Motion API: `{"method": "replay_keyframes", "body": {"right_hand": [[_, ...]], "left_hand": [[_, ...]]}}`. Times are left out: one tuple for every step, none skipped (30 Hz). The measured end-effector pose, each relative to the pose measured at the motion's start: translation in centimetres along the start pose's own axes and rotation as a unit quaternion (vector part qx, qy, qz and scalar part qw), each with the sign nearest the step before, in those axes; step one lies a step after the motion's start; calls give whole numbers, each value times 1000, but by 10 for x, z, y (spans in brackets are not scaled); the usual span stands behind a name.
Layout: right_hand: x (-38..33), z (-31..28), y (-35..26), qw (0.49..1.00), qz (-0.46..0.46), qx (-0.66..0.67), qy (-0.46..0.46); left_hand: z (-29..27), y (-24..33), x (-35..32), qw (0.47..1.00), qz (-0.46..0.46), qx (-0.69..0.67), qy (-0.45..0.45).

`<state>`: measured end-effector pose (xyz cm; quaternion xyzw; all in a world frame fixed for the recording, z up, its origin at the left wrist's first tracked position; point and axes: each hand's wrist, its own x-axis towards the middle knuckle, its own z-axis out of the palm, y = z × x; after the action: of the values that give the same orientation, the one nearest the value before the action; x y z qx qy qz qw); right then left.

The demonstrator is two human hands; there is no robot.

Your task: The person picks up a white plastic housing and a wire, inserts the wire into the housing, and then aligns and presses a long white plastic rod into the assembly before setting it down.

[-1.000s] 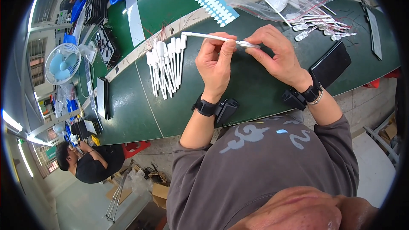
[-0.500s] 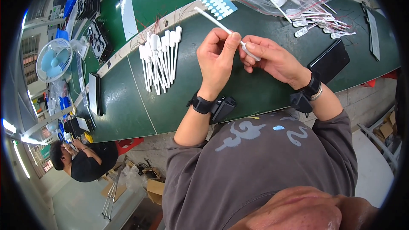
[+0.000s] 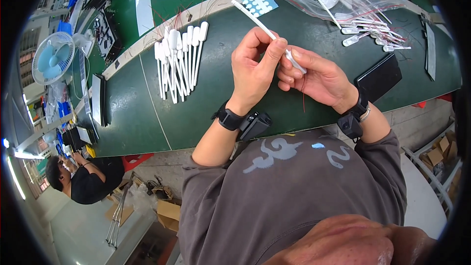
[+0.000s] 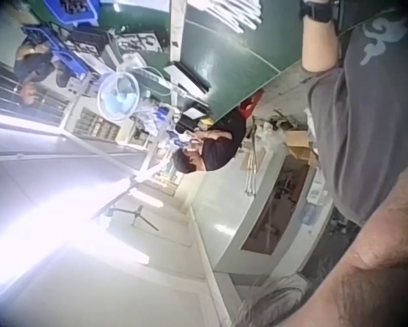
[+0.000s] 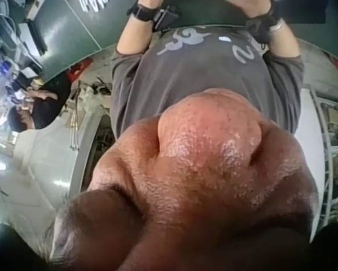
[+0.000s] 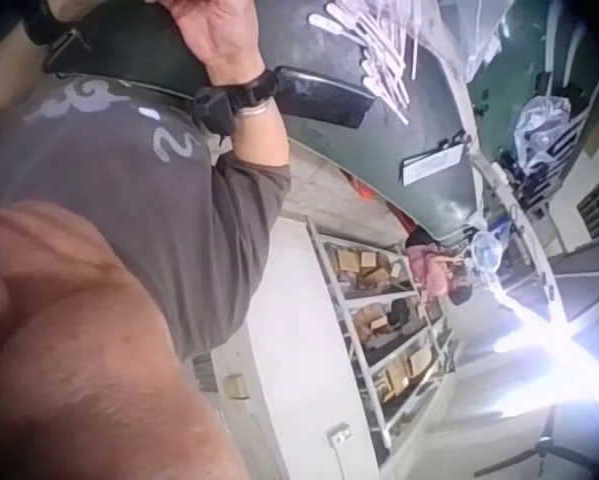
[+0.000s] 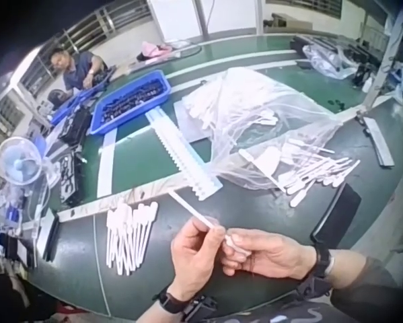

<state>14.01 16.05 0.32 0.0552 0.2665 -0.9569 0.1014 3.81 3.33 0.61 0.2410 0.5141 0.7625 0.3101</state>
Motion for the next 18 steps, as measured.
{"method": "replay_keyframes", "body": {"right_hand": [[0, -4, 2, 1000, -11, -3, 8], [1, -7, 4, 1000, -23, -6, 16], [1, -10, 3, 999, -37, -11, 24], [2, -9, 2, 999, -39, -16, 25], [5, -8, 0, 993, -92, -32, 64], [7, -7, -2, 983, -145, -47, 103], [9, -6, -4, 968, -198, -63, 141], [9, -7, -2, 967, -200, -65, 144], [10, -9, 1, 971, -188, -77, 122], [10, -11, 4, 975, -176, -88, 100], [10, -12, 5, 978, -163, -99, 78], [8, -12, 4, 978, -164, -100, 80], [9, -9, 1, 980, -157, -99, 74], [9, -7, -1, 981, -150, -98, 69], [8, -6, -3, 983, -143, -97, 63], [8, -7, -3, 983, -140, -97, 61], [6, -9, -4, 968, -158, -178, 78], [3, -11, -6, 945, -176, -257, 97]], "left_hand": [[2, -2, 0, 1000, -6, 16, 20], [3, -3, -1, 999, -12, 32, 39], [4, -5, 1, 997, -15, 47, 56], [2, -8, 2, 997, -12, 44, 54], [-2, -16, 1, 992, 20, 108, 68], [-5, -23, 1, 981, 51, 171, 82], [-6, -28, 2, 964, 83, 232, 97], [-4, -26, 1, 965, 84, 229, 94], [0, -22, 0, 945, 118, 300, 57], [4, -18, -2, 917, 151, 369, 20], [6, -16, -3, 881, 183, 436, -17], [7, -17, -3, 882, 184, 434, -17], [7, -18, -2, 880, 189, 436, -16], [7, -18, -2, 878, 194, 437, -15], [7, -18, -2, 876, 199, 439, -14], [5, -17, -3, 876, 199, 440, -11], [3, -14, -3, 861, 209, 463, -13], [2, -12, -3, 847, 220, 483, -19]]}}
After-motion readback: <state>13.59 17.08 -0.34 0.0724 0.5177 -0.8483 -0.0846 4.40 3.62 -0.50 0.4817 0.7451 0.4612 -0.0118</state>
